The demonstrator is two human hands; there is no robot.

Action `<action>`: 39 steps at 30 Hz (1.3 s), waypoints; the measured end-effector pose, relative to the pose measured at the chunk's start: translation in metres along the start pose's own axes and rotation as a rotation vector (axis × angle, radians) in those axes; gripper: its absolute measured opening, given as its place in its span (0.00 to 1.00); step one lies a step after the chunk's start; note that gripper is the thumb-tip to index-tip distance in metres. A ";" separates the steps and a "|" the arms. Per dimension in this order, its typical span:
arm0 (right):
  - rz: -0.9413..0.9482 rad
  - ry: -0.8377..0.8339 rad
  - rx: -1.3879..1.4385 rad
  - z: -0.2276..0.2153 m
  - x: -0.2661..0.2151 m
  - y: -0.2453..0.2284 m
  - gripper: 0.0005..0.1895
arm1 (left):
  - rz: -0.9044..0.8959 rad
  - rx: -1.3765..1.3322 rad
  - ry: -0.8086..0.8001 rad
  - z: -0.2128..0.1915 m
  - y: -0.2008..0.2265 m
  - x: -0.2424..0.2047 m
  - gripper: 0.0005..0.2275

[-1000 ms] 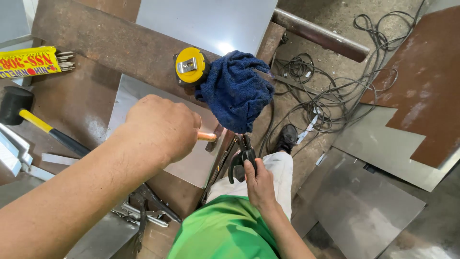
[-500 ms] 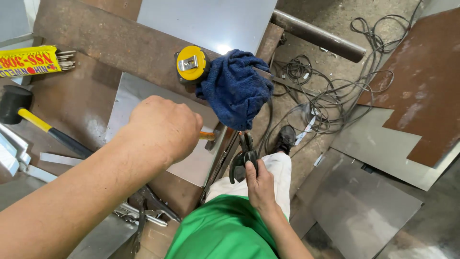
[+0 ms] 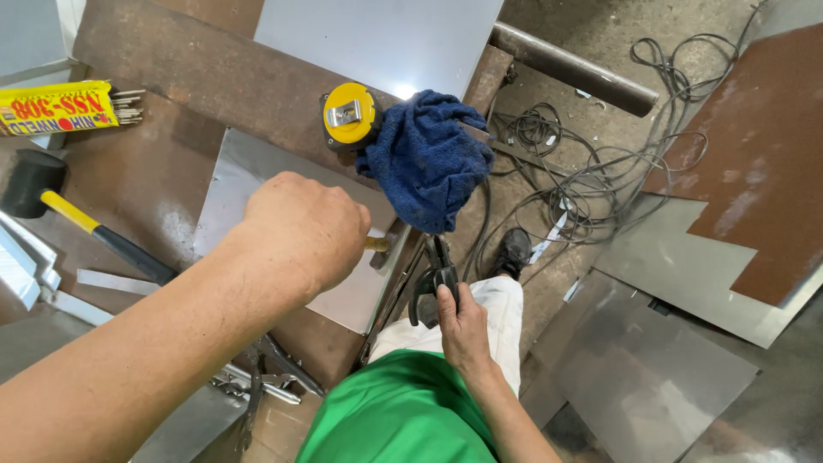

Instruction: The person welds a stainless steel sheet clamped to a workbench, holding an electrode holder in one hand and a chipping hammer in the other, striking arcs that produce sparks and bright flashes. They reposition the electrode, tap the weld area with the hammer, and continue welding along the sheet edge.

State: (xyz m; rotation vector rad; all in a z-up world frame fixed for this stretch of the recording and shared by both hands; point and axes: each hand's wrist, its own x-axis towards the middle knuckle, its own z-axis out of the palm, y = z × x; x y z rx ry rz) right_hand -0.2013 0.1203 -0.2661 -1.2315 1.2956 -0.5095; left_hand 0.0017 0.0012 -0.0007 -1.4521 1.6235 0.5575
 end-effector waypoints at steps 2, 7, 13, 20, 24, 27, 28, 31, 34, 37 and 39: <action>0.003 0.001 -0.004 0.001 0.001 0.000 0.23 | 0.008 0.011 -0.002 0.000 0.000 0.000 0.11; -0.038 0.017 -0.025 0.003 0.001 0.009 0.23 | 0.006 -0.013 -0.003 0.002 -0.002 0.000 0.10; -0.011 0.015 -0.028 0.004 0.004 0.010 0.22 | -0.009 -0.030 -0.012 0.004 -0.004 0.003 0.10; -0.022 0.002 0.025 0.001 -0.004 0.004 0.22 | 0.008 -0.023 0.002 0.003 -0.003 0.000 0.10; -0.014 0.010 0.027 -0.001 -0.005 -0.004 0.21 | 0.013 -0.014 0.003 0.002 -0.002 -0.002 0.10; 0.001 0.012 0.037 -0.001 -0.007 -0.003 0.21 | 0.022 -0.009 0.014 0.001 0.000 -0.003 0.09; 0.000 0.015 0.033 -0.001 -0.006 -0.002 0.21 | 0.019 -0.015 0.003 0.001 0.000 -0.003 0.09; 0.010 0.017 0.028 -0.002 -0.010 0.002 0.22 | 0.016 -0.027 0.010 0.006 -0.001 -0.003 0.10; 0.021 0.028 0.042 -0.006 -0.015 0.005 0.22 | 0.014 -0.089 0.103 0.014 -0.011 -0.004 0.10; 0.025 0.048 0.082 -0.010 -0.025 0.010 0.21 | 0.027 -0.333 0.245 0.027 -0.031 -0.011 0.11; 0.020 0.063 0.103 -0.012 -0.035 0.016 0.21 | 0.046 -0.523 0.322 0.033 -0.039 -0.024 0.12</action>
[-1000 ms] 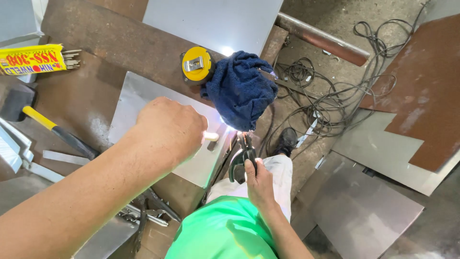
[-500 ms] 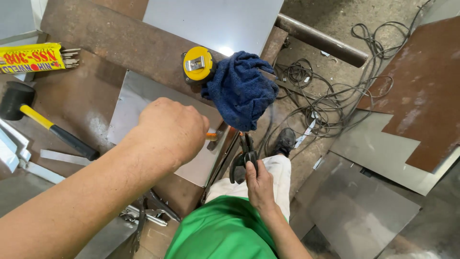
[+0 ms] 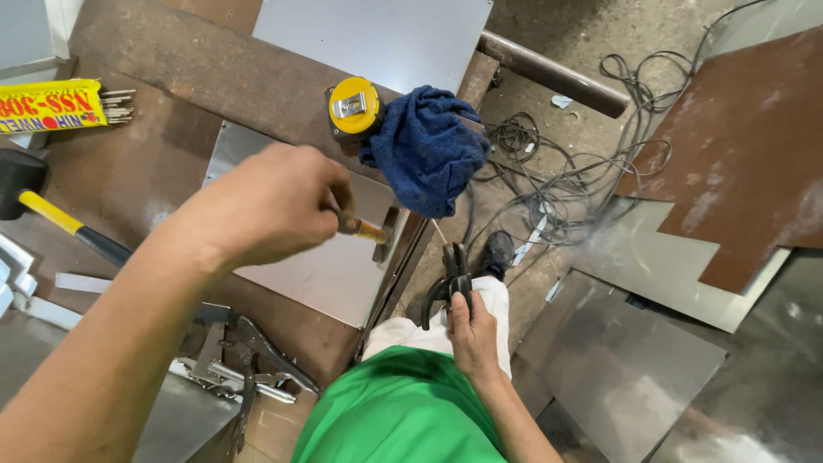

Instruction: The person welds a stainless steel sheet clamped to a workbench, holding an electrode holder in one hand and a chipping hammer in the other, striking arcs that produce sparks and bright flashes. They reposition the electrode, tap the weld area with the hammer, and continue welding along the sheet edge.

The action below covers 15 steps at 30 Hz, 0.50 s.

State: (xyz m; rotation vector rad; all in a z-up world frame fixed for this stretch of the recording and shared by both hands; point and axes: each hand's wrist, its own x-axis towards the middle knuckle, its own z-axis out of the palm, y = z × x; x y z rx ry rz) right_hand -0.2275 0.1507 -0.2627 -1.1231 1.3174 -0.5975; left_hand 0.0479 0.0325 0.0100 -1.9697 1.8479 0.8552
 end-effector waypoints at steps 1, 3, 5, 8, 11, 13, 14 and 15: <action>0.001 0.004 0.025 -0.002 -0.005 0.004 0.21 | -0.060 -0.251 0.061 -0.002 -0.001 -0.009 0.09; -0.002 0.014 0.048 -0.004 -0.017 0.007 0.21 | -0.112 -0.503 0.122 0.010 -0.007 -0.022 0.08; -0.020 0.037 0.021 -0.004 -0.030 0.006 0.20 | -0.139 -0.837 0.340 0.035 -0.017 -0.027 0.09; -0.060 0.068 -0.019 0.000 -0.052 0.003 0.18 | 0.084 -0.958 0.694 0.096 -0.028 -0.009 0.13; -0.066 0.063 -0.016 0.005 -0.072 -0.016 0.20 | 0.238 -1.179 0.705 0.129 -0.024 0.011 0.13; -0.065 0.058 -0.032 0.008 -0.081 -0.019 0.21 | 0.316 -1.366 0.623 0.138 -0.016 0.019 0.14; -0.062 0.050 -0.048 0.008 -0.083 -0.020 0.24 | 0.391 -1.552 0.533 0.142 -0.010 0.025 0.15; -0.061 0.049 -0.047 0.008 -0.086 -0.016 0.24 | 0.388 -1.551 0.533 0.144 -0.007 0.025 0.15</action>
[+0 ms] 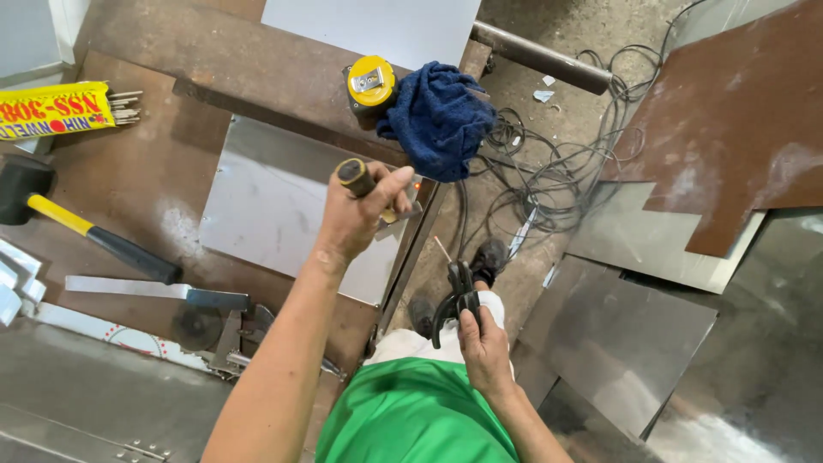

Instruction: The person welds a stainless steel sheet clamped to a workbench, holding an electrode holder in one hand and a chipping hammer in the other, striking arcs that produce sparks and bright flashes. They reposition the electrode, tap the weld area with the hammer, and continue welding along the sheet edge.

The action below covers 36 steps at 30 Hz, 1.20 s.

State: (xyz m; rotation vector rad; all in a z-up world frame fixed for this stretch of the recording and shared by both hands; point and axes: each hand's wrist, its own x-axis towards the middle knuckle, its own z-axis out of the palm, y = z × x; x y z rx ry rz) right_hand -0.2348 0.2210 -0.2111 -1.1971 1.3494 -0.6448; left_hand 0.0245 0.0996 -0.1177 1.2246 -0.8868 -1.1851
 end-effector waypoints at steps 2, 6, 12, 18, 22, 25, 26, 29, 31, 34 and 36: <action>0.003 -0.010 -0.058 0.000 -0.004 0.008 0.19 | -0.053 0.165 -0.007 0.007 -0.004 0.000 0.16; 0.046 -0.001 -0.067 0.001 0.002 0.033 0.18 | -0.087 0.187 -0.087 0.016 -0.011 0.006 0.15; 0.086 0.001 -0.003 0.002 0.004 0.039 0.20 | 0.032 0.243 0.105 0.030 -0.024 0.011 0.18; 0.088 0.042 0.039 0.006 0.005 0.041 0.20 | 0.127 0.235 0.198 0.046 -0.024 0.032 0.20; 0.102 0.034 0.056 0.006 0.005 0.039 0.20 | 0.233 0.321 0.187 0.048 -0.034 0.038 0.18; 0.110 0.003 0.064 0.006 0.002 0.041 0.20 | 0.239 0.372 0.200 0.044 -0.022 0.021 0.17; 0.109 -0.009 0.064 0.004 0.001 0.041 0.19 | 0.242 0.386 0.201 0.045 -0.015 0.015 0.14; 0.101 -0.042 0.065 0.004 -0.002 0.038 0.19 | 0.211 0.495 0.258 0.023 -0.023 -0.020 0.20; 0.099 -0.070 0.050 0.011 -0.005 0.043 0.19 | 0.121 0.394 0.269 0.013 -0.028 -0.042 0.20; 0.074 -0.092 -0.012 0.018 -0.009 0.048 0.20 | 0.037 0.231 0.290 0.003 -0.040 -0.069 0.20; 0.060 -0.107 -0.052 0.024 -0.009 0.049 0.20 | 0.031 0.184 0.313 -0.001 -0.046 -0.078 0.21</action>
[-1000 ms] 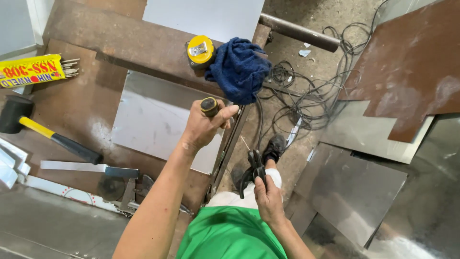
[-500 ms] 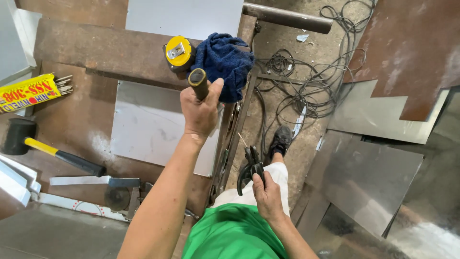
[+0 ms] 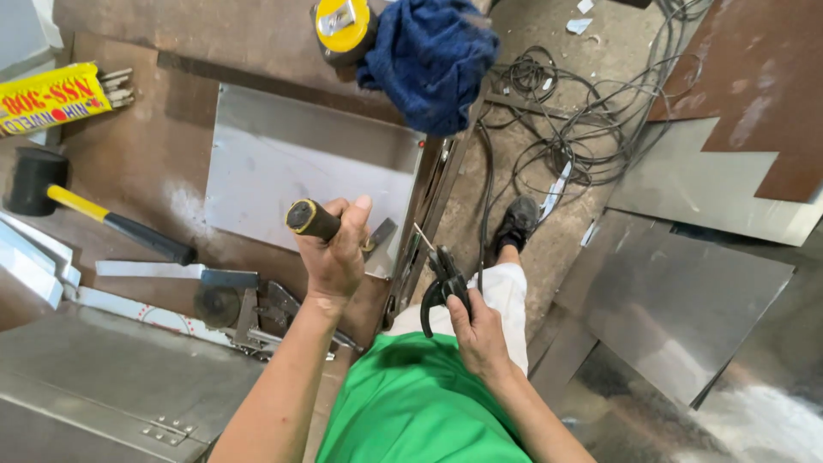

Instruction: The person welds a stainless steel sheet clamped to a workbench, holding an electrode holder in one hand and a chipping hammer in the other, striking arcs that produce sparks and bright flashes. They reposition the electrode, tap the weld area with the hammer, and continue welding along the sheet edge.

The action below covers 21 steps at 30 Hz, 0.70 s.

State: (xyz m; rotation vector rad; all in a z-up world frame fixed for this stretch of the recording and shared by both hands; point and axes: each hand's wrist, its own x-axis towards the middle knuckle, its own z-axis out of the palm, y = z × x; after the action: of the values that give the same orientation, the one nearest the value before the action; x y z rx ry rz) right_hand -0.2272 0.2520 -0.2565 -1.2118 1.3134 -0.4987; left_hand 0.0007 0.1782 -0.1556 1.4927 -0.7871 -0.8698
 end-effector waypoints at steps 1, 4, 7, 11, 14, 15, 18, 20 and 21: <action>-0.005 -0.005 -0.031 0.004 -0.001 0.001 0.21 | -0.011 0.005 0.016 -0.001 -0.003 -0.003 0.20; 0.007 -0.005 -0.076 0.012 -0.001 0.002 0.21 | 0.033 0.073 0.006 0.002 -0.001 -0.005 0.20; 0.023 -0.001 -0.086 0.019 -0.003 0.001 0.22 | 0.131 0.191 -0.024 0.004 0.001 -0.005 0.22; -0.016 0.020 -0.088 0.026 0.006 -0.004 0.23 | 0.264 0.279 -0.002 0.007 0.004 -0.002 0.19; 0.003 0.005 -0.094 0.026 0.005 -0.008 0.23 | 0.142 0.177 0.010 0.008 0.002 -0.006 0.21; 0.006 0.001 -0.096 0.027 0.003 -0.009 0.23 | 0.139 0.178 0.013 0.007 0.003 -0.008 0.21; 0.005 0.002 -0.087 0.028 0.007 -0.011 0.24 | 0.156 0.208 0.015 0.007 0.004 -0.005 0.21; -0.005 0.008 -0.089 0.029 0.008 -0.010 0.25 | 0.130 0.156 0.012 0.007 0.003 -0.006 0.21; -0.005 0.007 -0.090 0.029 0.008 -0.012 0.25 | 0.129 0.156 0.013 0.006 0.003 -0.006 0.21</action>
State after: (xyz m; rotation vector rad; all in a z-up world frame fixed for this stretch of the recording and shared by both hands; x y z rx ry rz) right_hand -0.1950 0.2523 -0.2553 -1.2891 1.3512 -0.4513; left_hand -0.0076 0.1799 -0.1523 1.5633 -0.9482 -0.7144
